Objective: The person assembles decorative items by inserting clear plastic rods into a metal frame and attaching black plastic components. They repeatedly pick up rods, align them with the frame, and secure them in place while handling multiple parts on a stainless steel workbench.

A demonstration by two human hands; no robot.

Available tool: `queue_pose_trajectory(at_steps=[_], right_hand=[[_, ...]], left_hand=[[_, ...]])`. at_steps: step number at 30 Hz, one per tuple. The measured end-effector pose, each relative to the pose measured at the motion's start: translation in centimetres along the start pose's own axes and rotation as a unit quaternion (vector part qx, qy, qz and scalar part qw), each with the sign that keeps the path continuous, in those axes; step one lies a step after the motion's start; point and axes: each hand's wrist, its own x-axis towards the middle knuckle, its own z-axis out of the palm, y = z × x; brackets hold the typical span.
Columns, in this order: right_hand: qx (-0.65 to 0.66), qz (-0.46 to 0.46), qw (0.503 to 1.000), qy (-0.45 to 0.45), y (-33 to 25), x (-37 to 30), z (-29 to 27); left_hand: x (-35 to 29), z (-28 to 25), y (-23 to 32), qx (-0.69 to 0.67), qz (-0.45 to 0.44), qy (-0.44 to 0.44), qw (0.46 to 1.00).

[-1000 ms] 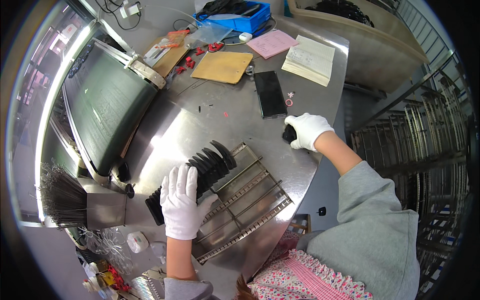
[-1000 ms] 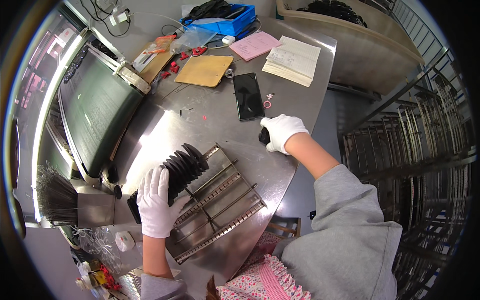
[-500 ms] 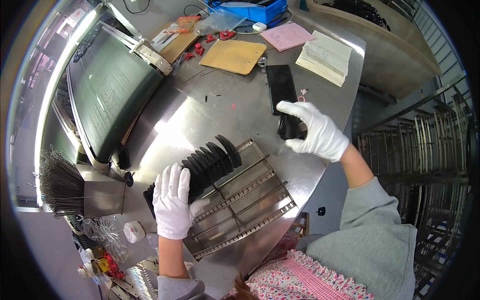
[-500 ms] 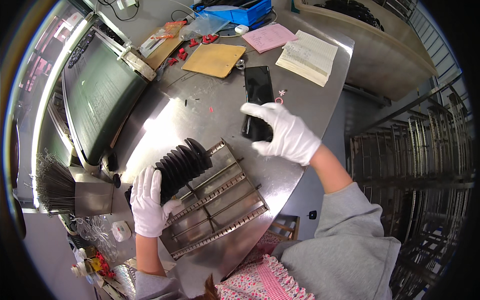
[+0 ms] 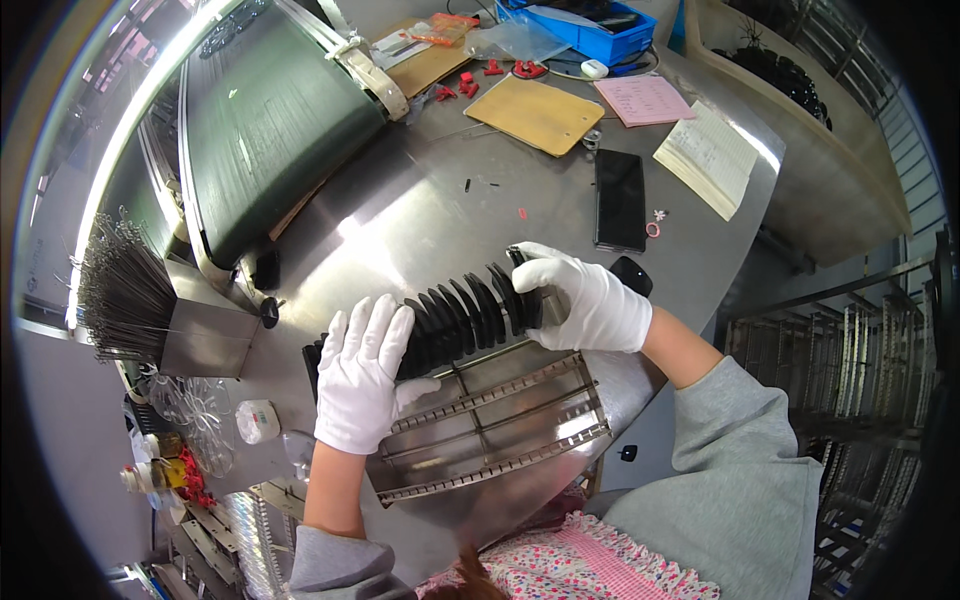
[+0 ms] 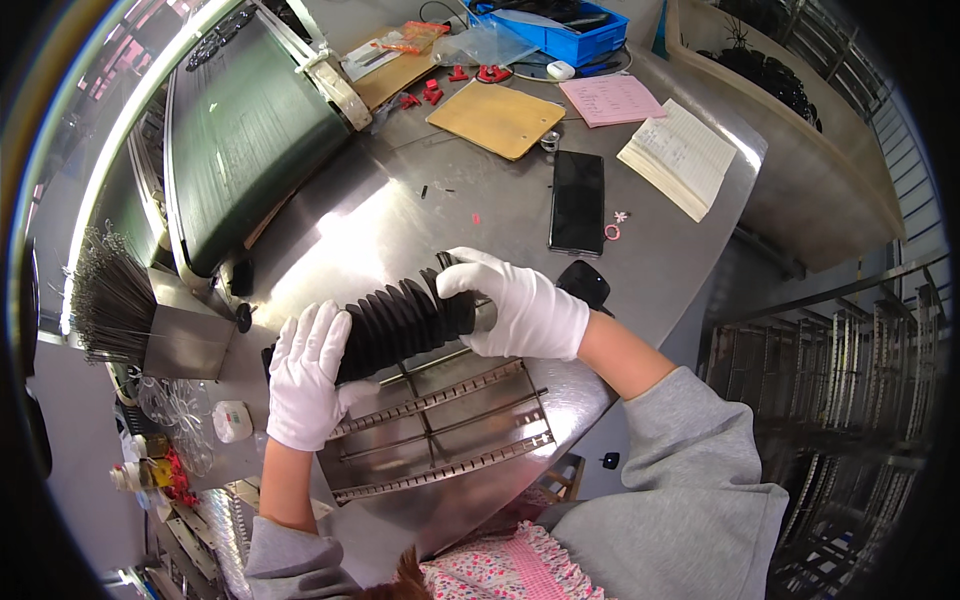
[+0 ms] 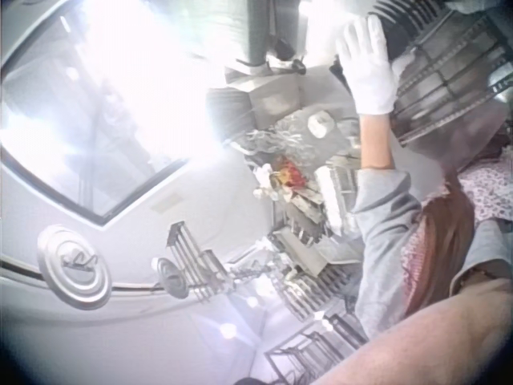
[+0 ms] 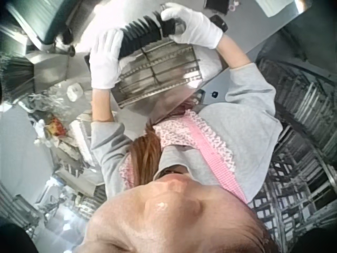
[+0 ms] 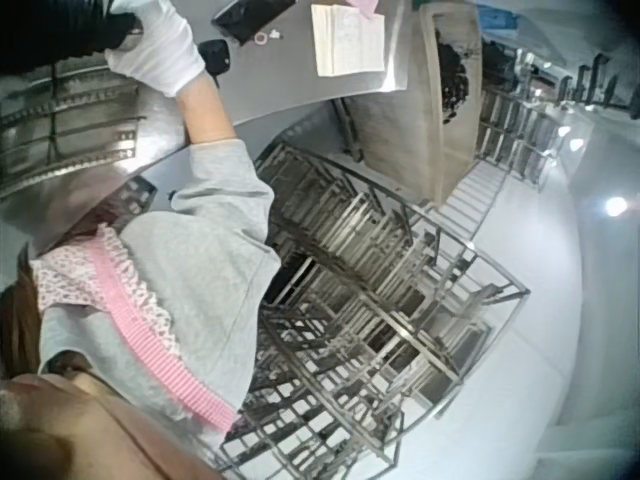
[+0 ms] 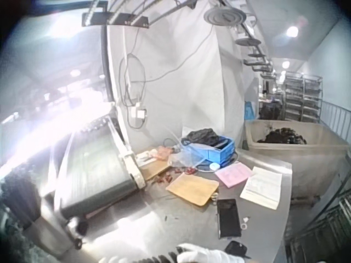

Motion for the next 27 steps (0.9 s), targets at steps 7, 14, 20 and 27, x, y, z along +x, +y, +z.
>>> queue_pose_trajectory(at_steps=[7, 14, 20, 27], right_hand=[[-0.036, 0.053, 0.998, -0.014, -0.1, -0.7, -2.1], [0.06, 0.106, 0.993, -0.011, 1.8, -2.6, -1.9], [0.171, 0.078, 0.979, 0.081, 1.0, -2.5, -1.0], [0.25, 0.022, 0.965, 0.078, -0.2, -2.5, -1.9]], left_hand=[[0.2, -0.2, -0.2, 0.001, -0.008, 0.003, 1.0], [3.7, -0.7, 3.7, -0.058, -0.001, 0.065, 0.996], [9.5, -1.1, 6.9, -0.1, 0.05, 0.025, 0.993], [8.2, -1.1, 6.0, -0.107, 0.087, -0.026, 0.99]])
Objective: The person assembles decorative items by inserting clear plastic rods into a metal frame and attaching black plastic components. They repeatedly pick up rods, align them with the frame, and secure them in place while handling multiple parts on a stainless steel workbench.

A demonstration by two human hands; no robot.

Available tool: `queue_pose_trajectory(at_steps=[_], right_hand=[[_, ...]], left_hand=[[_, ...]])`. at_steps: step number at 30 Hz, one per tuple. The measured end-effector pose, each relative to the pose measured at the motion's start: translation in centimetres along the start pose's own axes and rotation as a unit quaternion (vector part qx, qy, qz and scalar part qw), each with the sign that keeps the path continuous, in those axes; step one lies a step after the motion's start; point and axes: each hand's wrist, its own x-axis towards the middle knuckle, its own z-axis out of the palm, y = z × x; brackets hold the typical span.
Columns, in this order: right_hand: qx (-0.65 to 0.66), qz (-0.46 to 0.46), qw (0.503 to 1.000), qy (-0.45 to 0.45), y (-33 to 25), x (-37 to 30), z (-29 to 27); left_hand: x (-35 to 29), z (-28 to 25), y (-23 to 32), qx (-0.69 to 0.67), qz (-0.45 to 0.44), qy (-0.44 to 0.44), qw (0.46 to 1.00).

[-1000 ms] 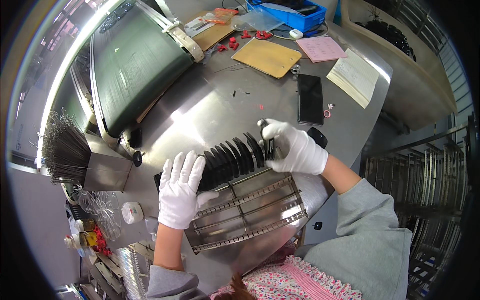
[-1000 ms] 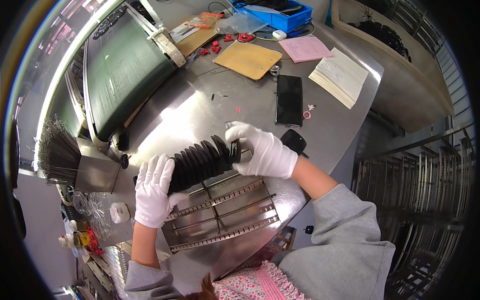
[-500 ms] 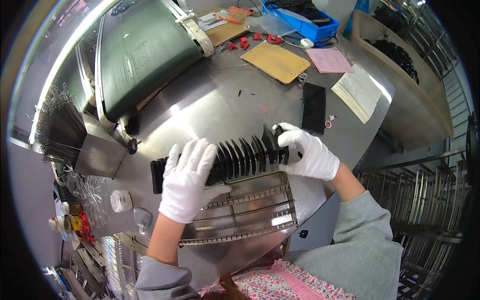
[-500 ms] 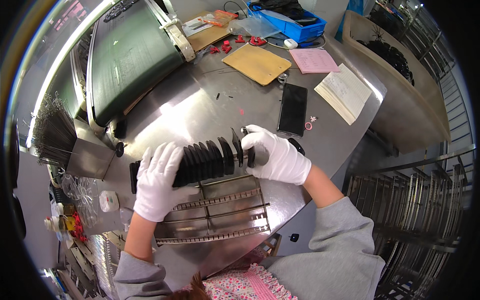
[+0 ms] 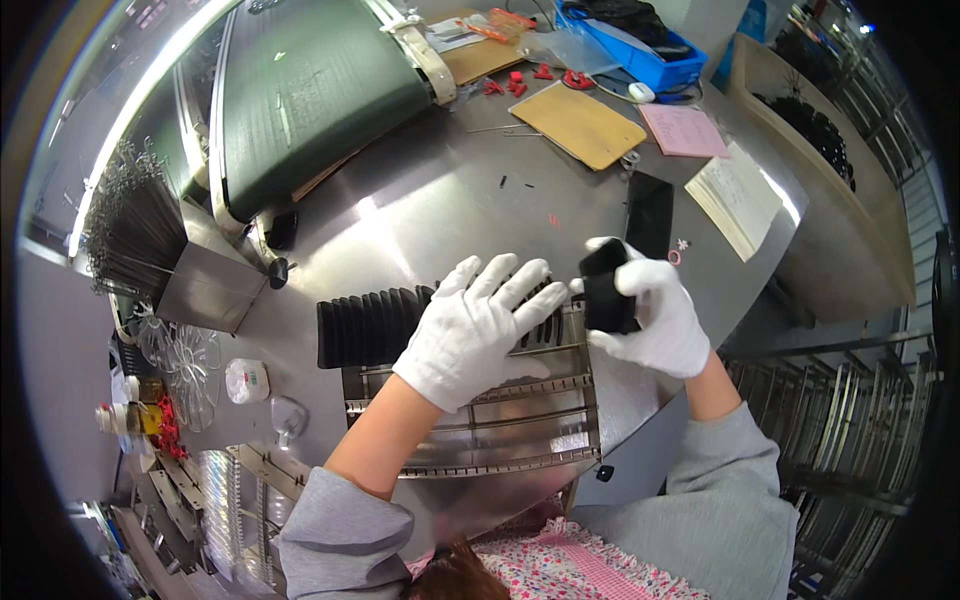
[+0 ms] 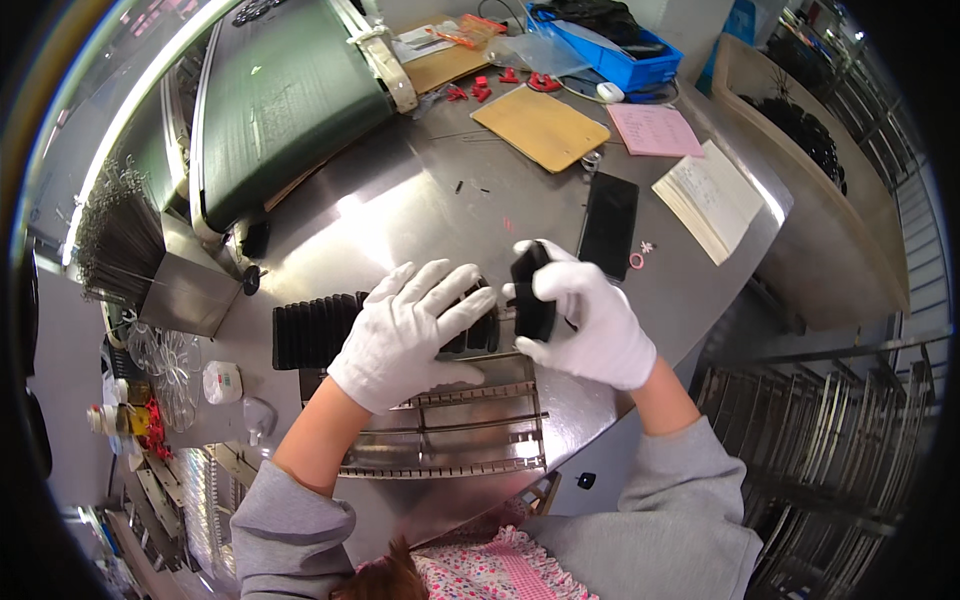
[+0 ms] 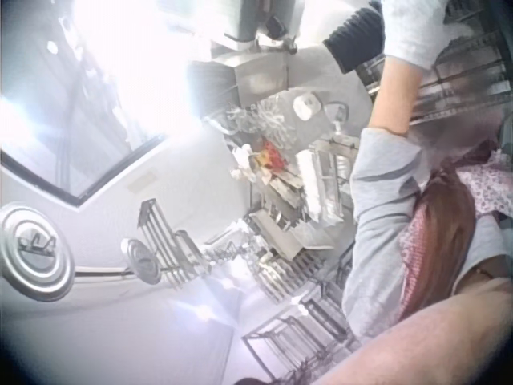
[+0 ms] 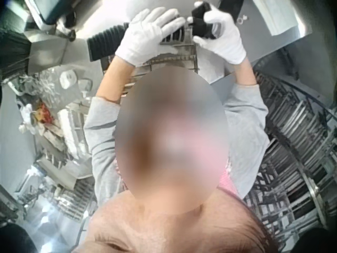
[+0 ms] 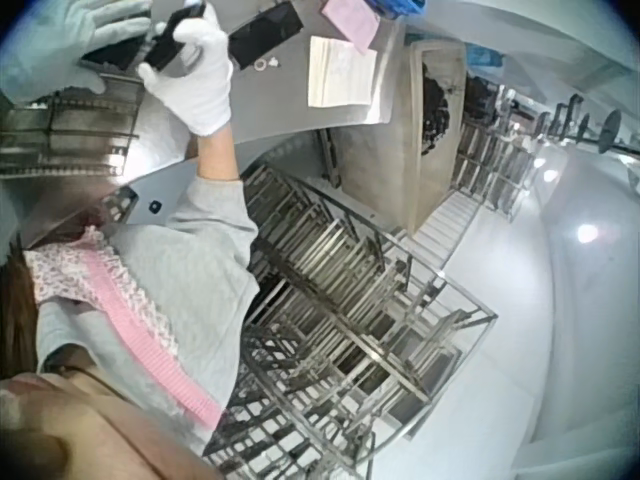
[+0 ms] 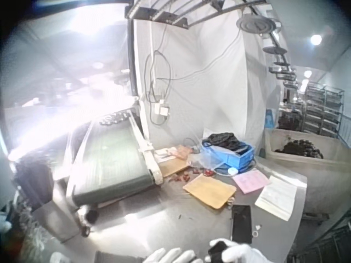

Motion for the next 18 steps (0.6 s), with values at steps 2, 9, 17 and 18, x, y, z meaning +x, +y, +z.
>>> queue_pose_trajectory(at_steps=[2, 9, 17, 18], right_hand=[[-0.196, -0.004, 0.981, -0.011, 0.1, 0.5, 0.4], [-0.313, 0.017, 0.941, -0.128, 0.4, 0.4, 0.2], [-0.048, 0.199, 0.979, 0.027, 0.4, -1.0, -0.7], [-0.016, 0.133, 0.99, 0.053, -0.1, -0.8, -0.9]], left_hand=[[-0.4, 0.4, -0.1, 0.014, 0.005, -0.009, 1.0], [-0.9, 1.3, -0.7, 0.01, 0.009, 0.007, 1.0], [1.0, 1.1, 1.3, -0.005, -0.036, -0.018, 0.999], [1.4, 1.2, 1.8, -0.014, -0.029, -0.015, 0.999]])
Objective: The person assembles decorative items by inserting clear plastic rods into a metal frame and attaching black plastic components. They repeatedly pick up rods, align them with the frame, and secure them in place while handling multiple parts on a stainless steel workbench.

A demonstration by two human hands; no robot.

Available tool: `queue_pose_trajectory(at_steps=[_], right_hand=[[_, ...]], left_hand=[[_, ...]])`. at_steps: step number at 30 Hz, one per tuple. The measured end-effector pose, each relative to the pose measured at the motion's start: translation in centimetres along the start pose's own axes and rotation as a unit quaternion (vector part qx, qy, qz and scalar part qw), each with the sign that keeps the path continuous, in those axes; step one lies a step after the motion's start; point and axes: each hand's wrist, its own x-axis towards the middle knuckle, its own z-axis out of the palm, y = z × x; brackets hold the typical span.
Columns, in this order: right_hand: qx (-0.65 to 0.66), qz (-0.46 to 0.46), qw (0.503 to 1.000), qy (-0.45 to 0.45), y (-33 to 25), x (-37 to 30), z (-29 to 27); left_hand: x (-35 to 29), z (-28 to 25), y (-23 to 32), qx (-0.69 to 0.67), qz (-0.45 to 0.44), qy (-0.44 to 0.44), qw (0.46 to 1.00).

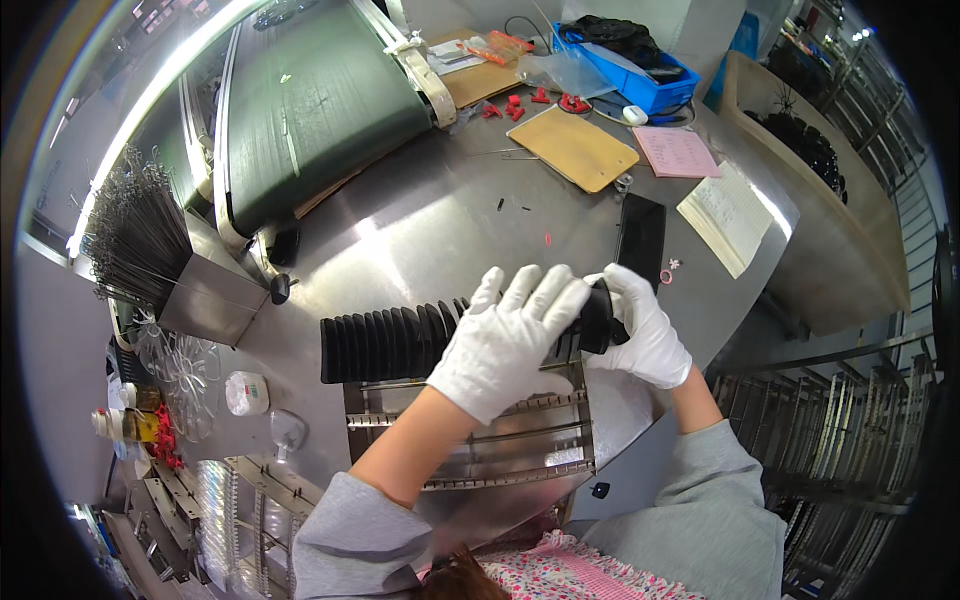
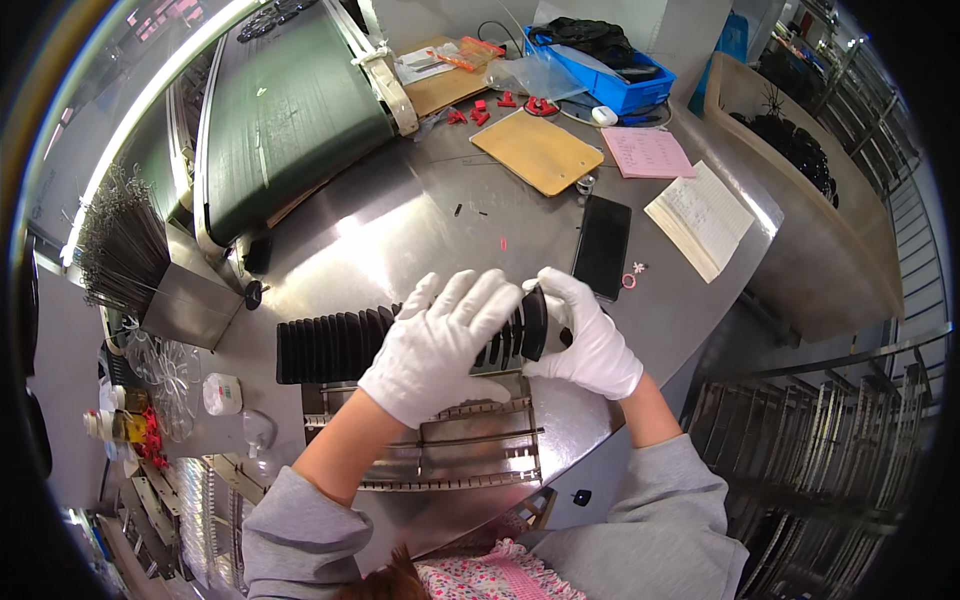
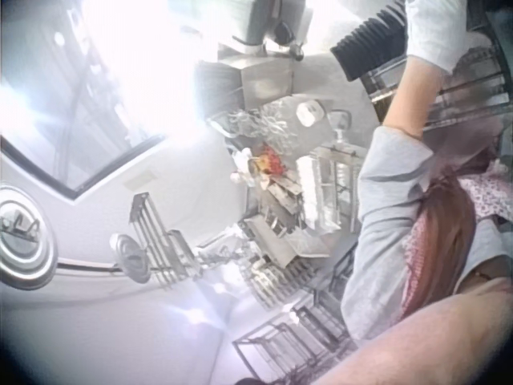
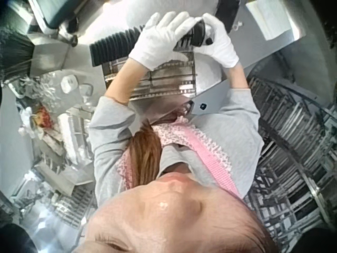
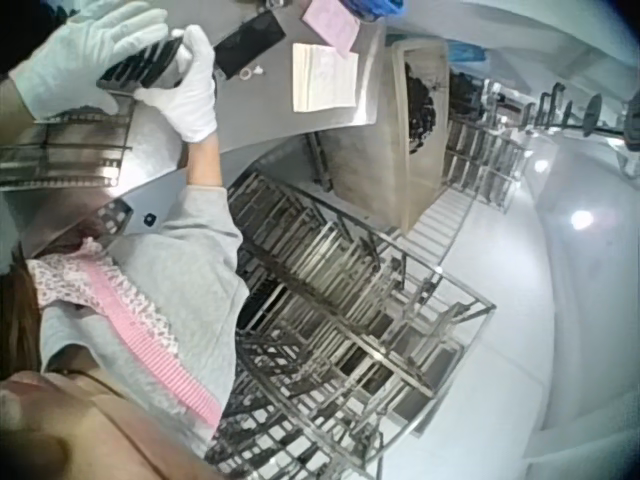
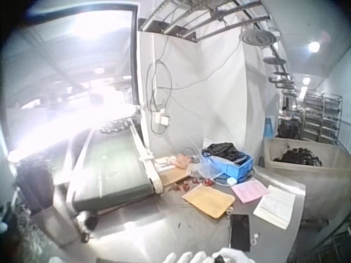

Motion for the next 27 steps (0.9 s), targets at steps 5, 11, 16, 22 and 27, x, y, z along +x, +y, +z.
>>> queue_pose_trajectory(at_steps=[5, 11, 16, 22, 27], right_hand=[[-0.387, -0.001, 0.92, 0.057, -2.3, -1.7, -2.8], [-0.638, 0.015, 0.77, -0.009, -0.2, -4.2, -2.8], [-0.572, -0.128, 0.808, 0.062, -5.4, -8.6, 3.5], [-0.46, -0.211, 0.841, -0.194, -5.8, -10.9, 13.9], [-0.559, -0.113, 0.806, -0.158, -3.7, -10.4, 12.9]], left_hand=[[0.4, 0.8, -0.3, 0.016, 0.053, 0.025, 0.998], [-8.0, -0.2, -6.0, 0.065, 0.011, 0.1, 0.993], [-22.2, -6.5, -15.8, 0.131, -0.197, 0.066, 0.969], [-29.3, -15.4, -30.8, 0.031, -0.525, 0.498, 0.689], [-28.5, -21.5, -38.3, 0.22, -0.592, 0.48, 0.609]])
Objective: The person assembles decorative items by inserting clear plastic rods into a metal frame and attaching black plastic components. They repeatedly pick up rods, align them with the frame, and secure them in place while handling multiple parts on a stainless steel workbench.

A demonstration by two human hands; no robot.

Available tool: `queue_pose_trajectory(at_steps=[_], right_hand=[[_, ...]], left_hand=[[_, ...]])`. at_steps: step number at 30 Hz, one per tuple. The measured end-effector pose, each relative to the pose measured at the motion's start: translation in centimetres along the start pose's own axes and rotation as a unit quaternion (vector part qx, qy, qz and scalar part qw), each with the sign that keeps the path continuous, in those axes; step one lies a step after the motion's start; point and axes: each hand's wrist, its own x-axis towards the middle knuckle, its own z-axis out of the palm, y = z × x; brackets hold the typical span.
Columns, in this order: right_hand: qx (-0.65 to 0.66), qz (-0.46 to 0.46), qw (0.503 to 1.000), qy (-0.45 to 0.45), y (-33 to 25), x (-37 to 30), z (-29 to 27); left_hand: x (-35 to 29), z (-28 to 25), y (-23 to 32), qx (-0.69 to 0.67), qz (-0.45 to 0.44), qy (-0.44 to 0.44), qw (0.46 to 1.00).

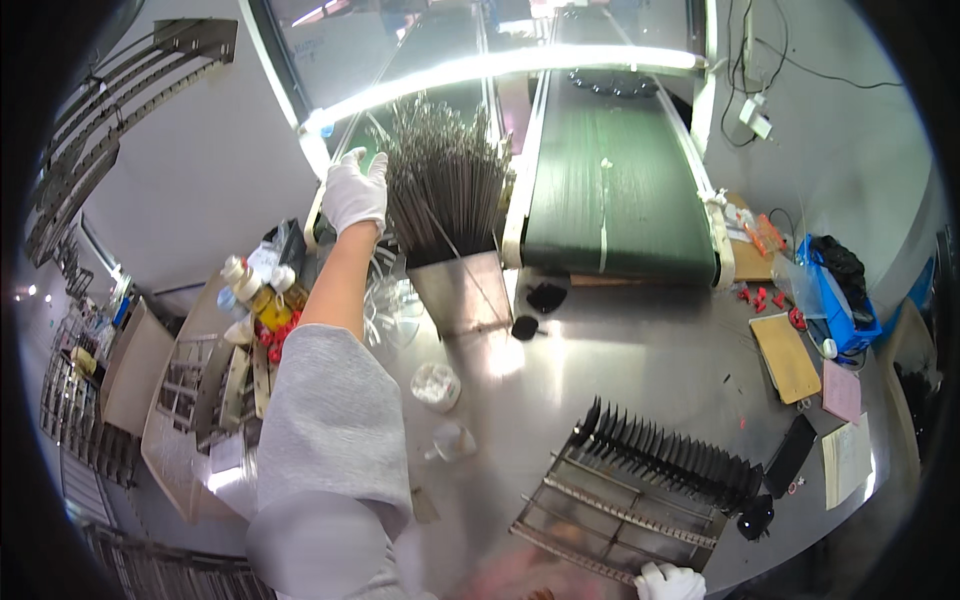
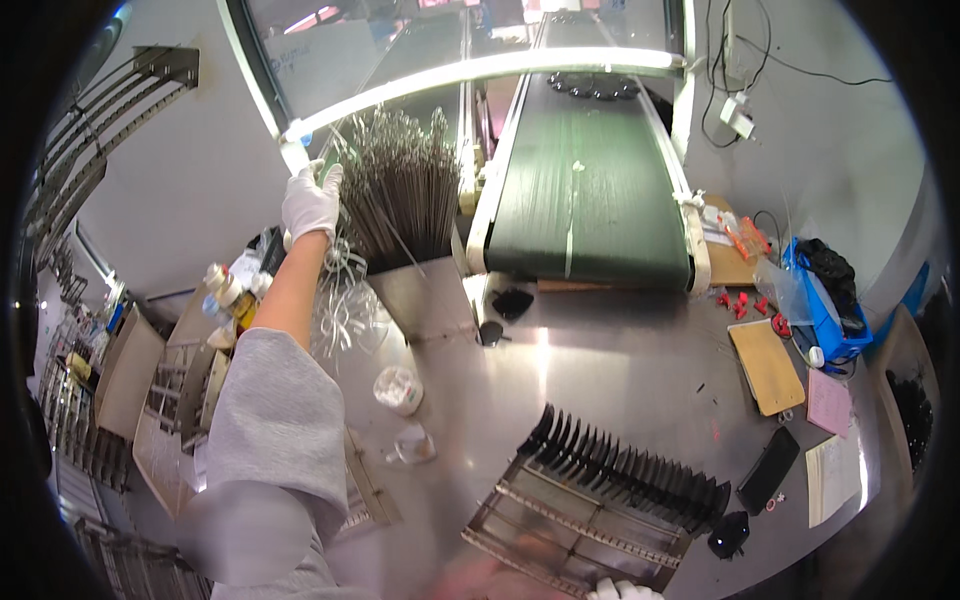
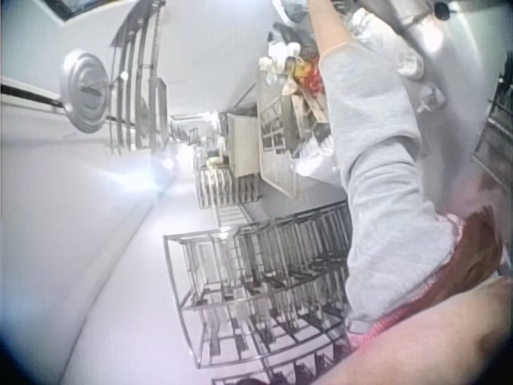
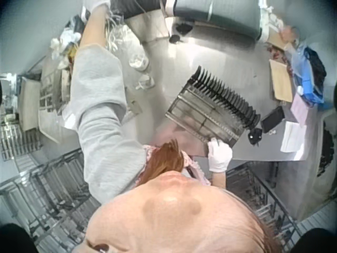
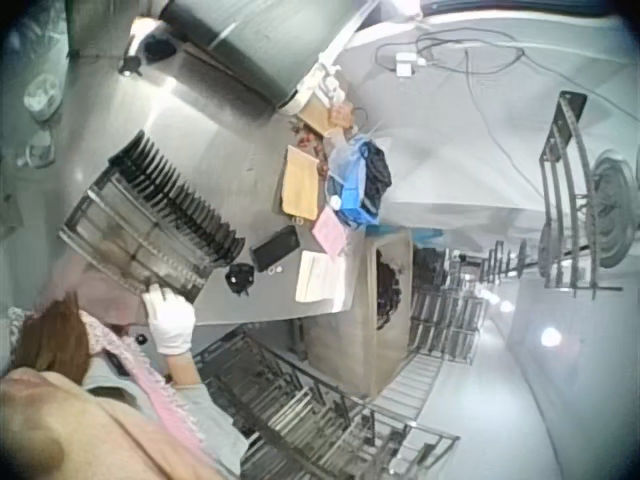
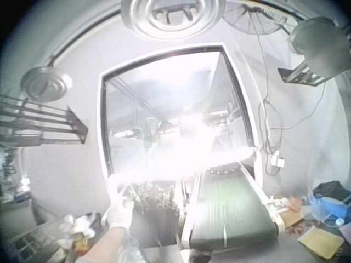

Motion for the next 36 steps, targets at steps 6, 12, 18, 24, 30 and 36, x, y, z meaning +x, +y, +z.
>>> queue_pose_trajectory(at_steps=[6, 12, 18, 24, 30, 36], right_hand=[[-0.077, 0.013, 0.994, -0.08, 0.9, -2.8, 1.6], [-0.095, 0.008, 0.994, -0.055, 1.8, -4.1, 2.6], [-0.046, 0.068, 0.989, -0.119, 1.3, -3.7, -1.1], [0.001, -0.099, 0.995, -0.02, 3.6, 5.3, -7.1], [-0.023, -0.266, 0.964, 0.016, 5.4, 17.7, -6.6], [-0.056, -0.317, 0.94, -0.115, 2.8, 21.8, -3.4]], left_hand=[[6.8, 5.8, -2.4, -0.15, -0.112, -0.078, 0.979], [8.9, 3.3, -1.0, -0.201, -0.073, -0.021, 0.977], [1.1, -8.4, 0.9, -0.333, 0.08, 0.171, 0.924], [-24.5, -9.7, 4.9, -0.441, 0.019, -0.04, 0.896], [-36.0, -5.0, 6.1, -0.471, -0.286, -0.385, 0.74], [-35.7, -2.5, 5.6, -0.486, -0.448, -0.357, 0.66]])
